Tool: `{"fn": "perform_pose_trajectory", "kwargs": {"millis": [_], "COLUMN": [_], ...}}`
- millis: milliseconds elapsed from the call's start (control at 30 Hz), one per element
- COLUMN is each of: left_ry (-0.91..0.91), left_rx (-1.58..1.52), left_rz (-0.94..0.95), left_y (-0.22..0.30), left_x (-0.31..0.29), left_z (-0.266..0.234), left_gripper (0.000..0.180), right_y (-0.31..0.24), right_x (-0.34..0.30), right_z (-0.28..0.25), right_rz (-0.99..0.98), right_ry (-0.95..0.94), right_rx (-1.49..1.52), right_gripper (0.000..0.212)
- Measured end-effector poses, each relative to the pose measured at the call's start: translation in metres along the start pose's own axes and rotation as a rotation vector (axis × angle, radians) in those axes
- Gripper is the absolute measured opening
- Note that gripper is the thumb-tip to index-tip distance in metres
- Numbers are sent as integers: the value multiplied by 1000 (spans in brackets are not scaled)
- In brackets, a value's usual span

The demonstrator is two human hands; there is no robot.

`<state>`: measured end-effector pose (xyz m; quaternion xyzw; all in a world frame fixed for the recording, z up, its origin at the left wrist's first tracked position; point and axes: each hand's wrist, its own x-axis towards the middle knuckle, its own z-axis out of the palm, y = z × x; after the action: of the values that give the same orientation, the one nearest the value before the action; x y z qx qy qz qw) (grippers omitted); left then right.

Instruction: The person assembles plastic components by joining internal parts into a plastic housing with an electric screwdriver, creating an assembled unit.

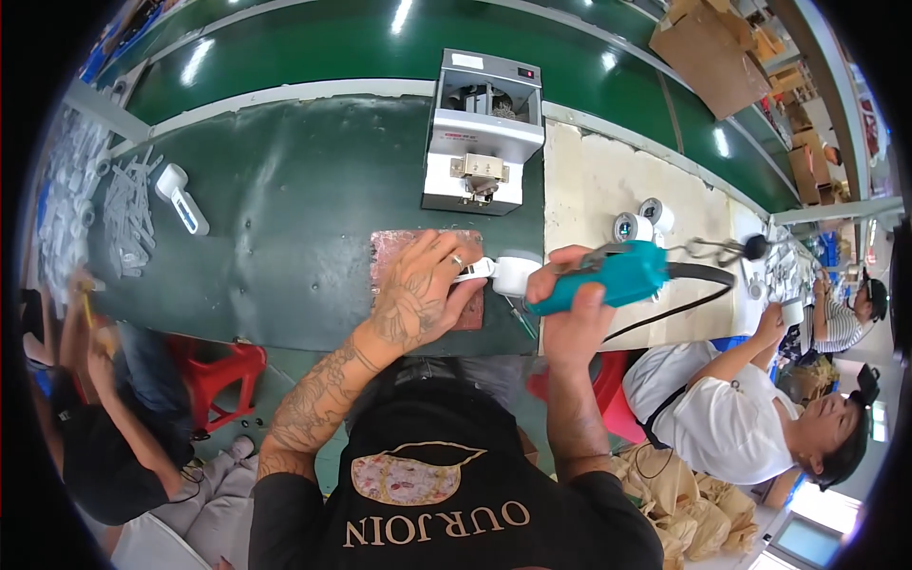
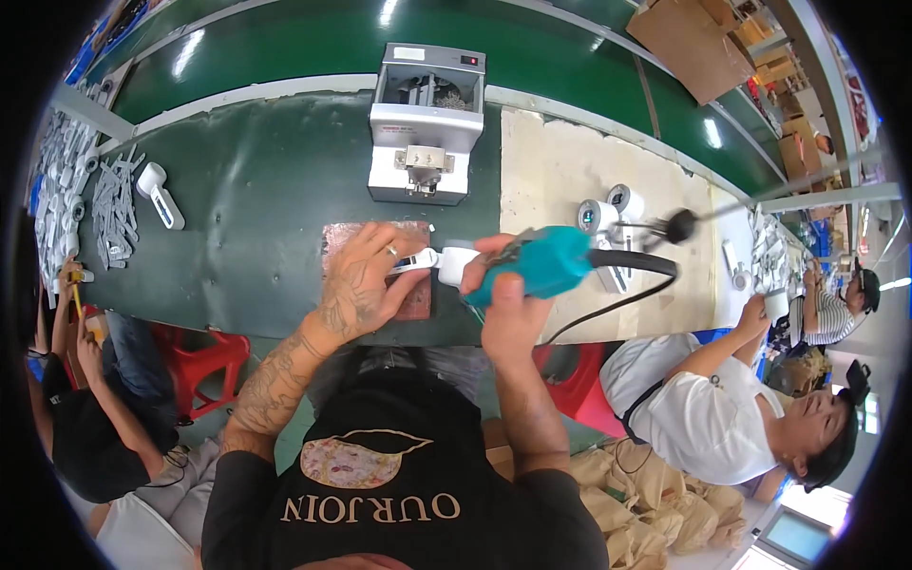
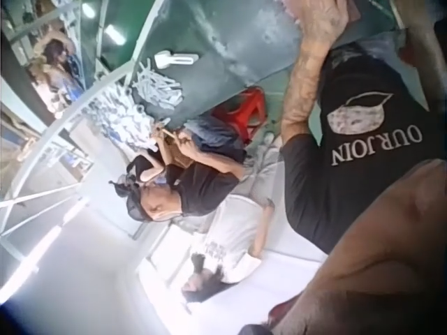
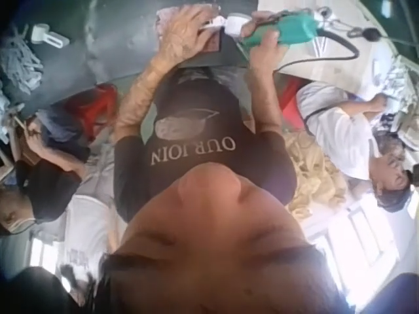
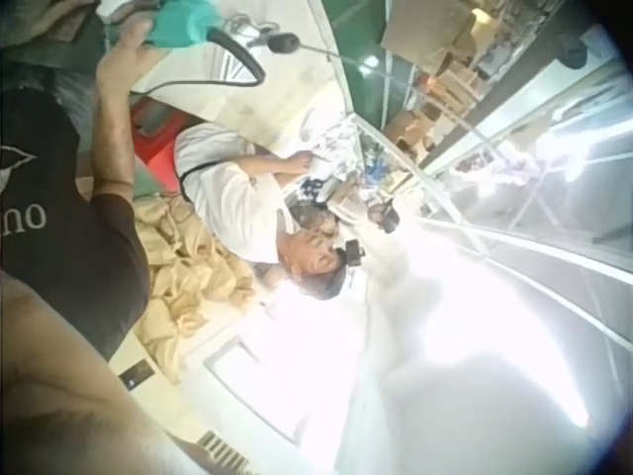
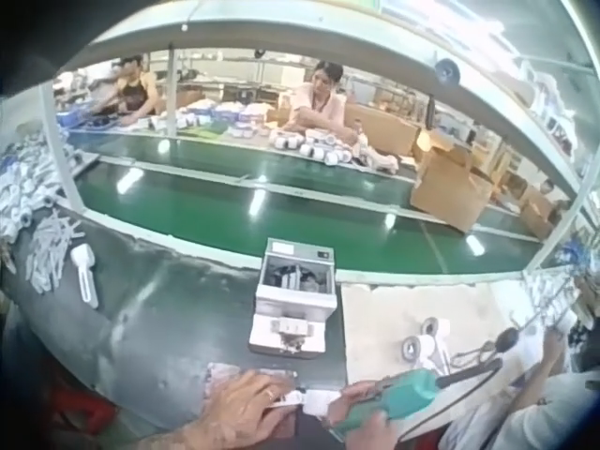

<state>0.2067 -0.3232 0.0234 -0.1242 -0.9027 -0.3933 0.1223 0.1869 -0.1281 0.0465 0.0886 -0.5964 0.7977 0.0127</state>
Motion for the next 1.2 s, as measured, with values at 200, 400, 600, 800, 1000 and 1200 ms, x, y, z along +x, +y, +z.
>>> {"fn": "perform_pose_trajectory", "kwargs": {"millis": [200,400,600,800,1000,1200], "left_ry": [-84,-70,-51,-59,-68,-85], "left_rx": [-6,76,92,103,84,88], "left_rz": [36,182,130,115,94,93], "left_y": [-28,-34,-34,-35,-35,-34], "left_x": [11,1,1,1,1,1], "left_z": [-8,-11,-10,-8,-8,-11], "left_gripper": [33,42,42,42,42,44], "right_y": [-12,25,38,33,17,23], "right_x": [49,104,115,108,75,67], "right_z": [37,67,75,76,53,53], "right_rz": [-156,-312,-318,-222,-141,-115], "right_ry": [-106,-125,-202,-205,-208,-188], "right_rx": [54,96,11,-4,140,92], "right_gripper": [81,58,53,50,46,50]}}
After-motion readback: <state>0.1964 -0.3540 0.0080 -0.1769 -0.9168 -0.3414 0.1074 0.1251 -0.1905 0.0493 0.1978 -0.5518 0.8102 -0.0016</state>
